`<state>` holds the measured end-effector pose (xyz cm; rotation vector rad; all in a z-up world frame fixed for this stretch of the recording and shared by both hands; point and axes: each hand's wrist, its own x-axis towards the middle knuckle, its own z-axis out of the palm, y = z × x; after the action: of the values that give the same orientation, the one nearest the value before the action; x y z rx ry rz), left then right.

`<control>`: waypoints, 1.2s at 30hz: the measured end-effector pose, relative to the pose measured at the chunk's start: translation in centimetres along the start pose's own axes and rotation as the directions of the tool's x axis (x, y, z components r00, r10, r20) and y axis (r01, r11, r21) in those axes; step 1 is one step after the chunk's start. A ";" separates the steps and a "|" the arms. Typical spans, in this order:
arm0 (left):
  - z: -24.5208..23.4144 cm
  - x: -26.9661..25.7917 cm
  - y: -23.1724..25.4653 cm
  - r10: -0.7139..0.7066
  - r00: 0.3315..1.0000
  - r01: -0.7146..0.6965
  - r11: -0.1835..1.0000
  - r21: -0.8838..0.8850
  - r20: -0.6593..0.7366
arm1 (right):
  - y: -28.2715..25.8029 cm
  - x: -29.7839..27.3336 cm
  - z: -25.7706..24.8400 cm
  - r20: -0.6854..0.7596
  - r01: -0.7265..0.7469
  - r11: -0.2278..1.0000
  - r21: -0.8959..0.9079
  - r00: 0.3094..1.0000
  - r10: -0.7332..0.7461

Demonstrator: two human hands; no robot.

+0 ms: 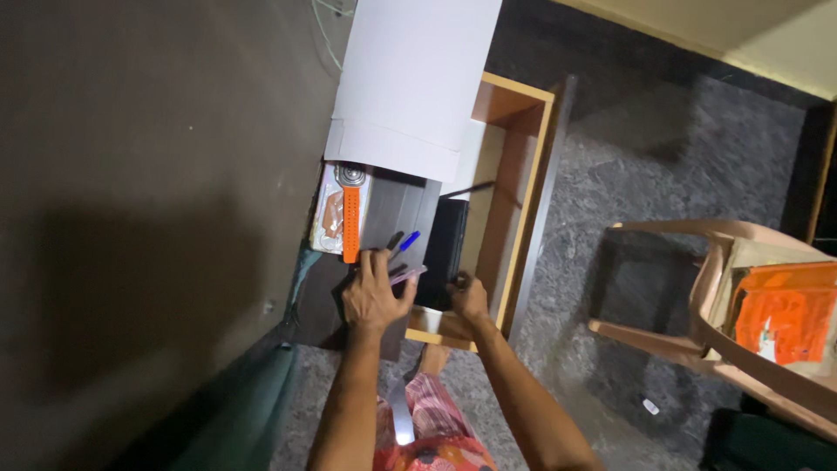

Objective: The person organizes a desk and a drawer by coiling a power cable, moving a book, wiping a drawer with a cloth, and arranging various items including a wallet, watch, pens, and papers. They place some items in the drawer and others on the desk.

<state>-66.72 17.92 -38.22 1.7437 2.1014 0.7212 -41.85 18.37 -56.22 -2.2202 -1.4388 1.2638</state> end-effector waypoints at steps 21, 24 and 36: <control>2.2 -0.6 -1.6 0.217 0.970 -0.193 0.960 0.201 -0.107 | -20.8 -10.0 -4.8 -0.065 0.208 0.927 0.313 0.978 -0.197; 2.8 -0.9 -1.9 0.218 0.971 -0.200 0.964 0.173 -0.095 | -21.9 -9.8 -4.4 -0.186 0.291 0.910 0.294 0.952 -0.244; 2.2 -0.2 -1.1 0.265 0.960 -0.233 0.935 0.267 -0.093 | -23.7 -5.6 -4.4 -0.298 0.417 0.800 0.431 0.903 -0.310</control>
<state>-66.43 17.92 -40.67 2.1879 2.1572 0.6688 -54.75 26.79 -36.85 -1.5915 -1.2187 1.0665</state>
